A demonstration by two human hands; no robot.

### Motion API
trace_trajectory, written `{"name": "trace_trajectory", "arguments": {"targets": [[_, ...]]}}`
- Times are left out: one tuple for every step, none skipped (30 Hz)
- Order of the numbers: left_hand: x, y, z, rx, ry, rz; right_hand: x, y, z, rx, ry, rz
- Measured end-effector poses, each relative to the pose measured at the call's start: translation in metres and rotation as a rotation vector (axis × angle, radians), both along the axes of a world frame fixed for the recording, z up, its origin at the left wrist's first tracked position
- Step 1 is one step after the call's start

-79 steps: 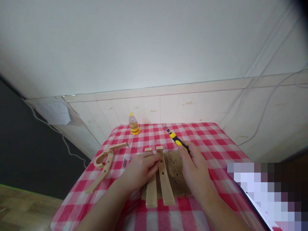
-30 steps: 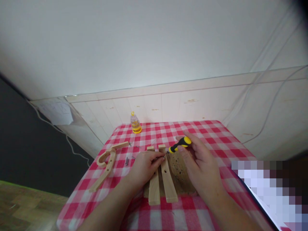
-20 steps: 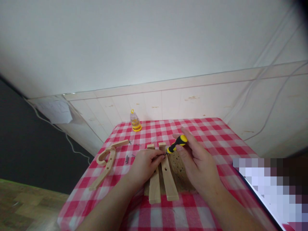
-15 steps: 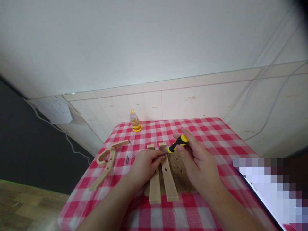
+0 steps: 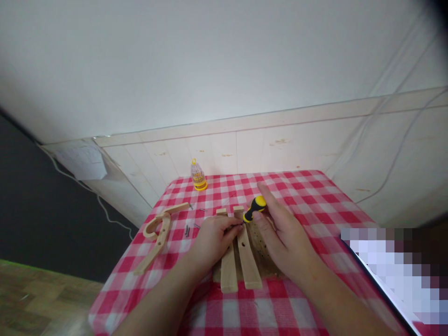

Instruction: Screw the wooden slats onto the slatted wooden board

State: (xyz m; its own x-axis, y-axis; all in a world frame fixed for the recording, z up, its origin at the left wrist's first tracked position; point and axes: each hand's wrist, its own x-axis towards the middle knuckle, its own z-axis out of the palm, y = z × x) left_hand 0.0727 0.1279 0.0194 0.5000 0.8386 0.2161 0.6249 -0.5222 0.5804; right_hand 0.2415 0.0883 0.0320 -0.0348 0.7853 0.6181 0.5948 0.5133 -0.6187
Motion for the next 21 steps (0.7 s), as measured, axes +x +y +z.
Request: {"name": "trace_trajectory", "arguments": {"targets": [[0.000, 0.000, 0.000, -0.001, -0.001, -0.003, -0.001, 0.000, 0.001, -0.004, -0.002, -0.005], [0.000, 0.001, 0.000, 0.000, 0.003, -0.006, -0.002, 0.001, 0.003, -0.012, -0.002, -0.012], [0.000, 0.001, 0.000, 0.002, 0.009, -0.007, -0.002, 0.002, 0.006, -0.024, -0.007, -0.015], [0.000, 0.002, 0.000, 0.004, 0.016, -0.009, -0.003, 0.004, 0.011, -0.042, -0.024, -0.007], [0.000, 0.002, 0.000, 0.005, 0.021, -0.009, -0.003, 0.005, 0.017, -0.070, -0.050, 0.010], [0.000, 0.002, 0.001, 0.005, 0.023, -0.010, -0.003, 0.008, 0.024, -0.107, -0.088, 0.035], [-0.001, 0.002, 0.001, 0.004, 0.020, -0.012, -0.003, 0.010, 0.032, -0.153, -0.129, 0.056], [-0.001, 0.001, 0.001, 0.004, 0.014, -0.018, -0.003, 0.014, 0.040, -0.195, -0.167, 0.066], [-0.001, 0.001, 0.002, 0.003, 0.006, -0.025, -0.002, 0.017, 0.049, -0.220, -0.208, 0.069], [-0.001, 0.000, 0.002, 0.001, -0.002, -0.031, -0.002, 0.020, 0.057, -0.222, -0.250, 0.074], [-0.001, -0.001, 0.002, -0.002, -0.012, -0.032, -0.002, 0.023, 0.065, -0.203, -0.297, 0.089], [-0.001, -0.001, 0.002, -0.005, -0.022, -0.031, -0.003, 0.026, 0.072, -0.176, -0.346, 0.112], [-0.001, -0.001, 0.002, -0.007, -0.029, -0.026, -0.003, 0.028, 0.079, -0.155, -0.392, 0.133], [-0.001, -0.002, 0.002, -0.007, -0.032, -0.020, -0.004, 0.030, 0.085, -0.150, -0.437, 0.152], [-0.001, -0.002, 0.001, -0.006, -0.032, -0.014, -0.005, 0.031, 0.090, -0.161, -0.477, 0.165], [-0.001, -0.002, 0.001, -0.005, -0.028, -0.009, -0.006, 0.031, 0.095, -0.182, -0.513, 0.175], [-0.001, -0.002, 0.000, -0.004, -0.024, -0.005, -0.007, 0.032, 0.099, -0.201, -0.540, 0.179], [-0.001, -0.002, 0.000, -0.003, -0.023, 0.000, -0.008, 0.032, 0.104, -0.220, -0.568, 0.182], [-0.001, -0.002, -0.001, -0.001, -0.026, 0.006, -0.009, 0.031, 0.107, -0.236, -0.603, 0.186], [-0.001, -0.002, -0.001, -0.001, -0.032, 0.012, -0.010, 0.031, 0.110, -0.248, -0.634, 0.187], [-0.001, -0.002, -0.002, -0.001, -0.038, 0.019, -0.011, 0.032, 0.112, -0.259, -0.659, 0.176]]}}
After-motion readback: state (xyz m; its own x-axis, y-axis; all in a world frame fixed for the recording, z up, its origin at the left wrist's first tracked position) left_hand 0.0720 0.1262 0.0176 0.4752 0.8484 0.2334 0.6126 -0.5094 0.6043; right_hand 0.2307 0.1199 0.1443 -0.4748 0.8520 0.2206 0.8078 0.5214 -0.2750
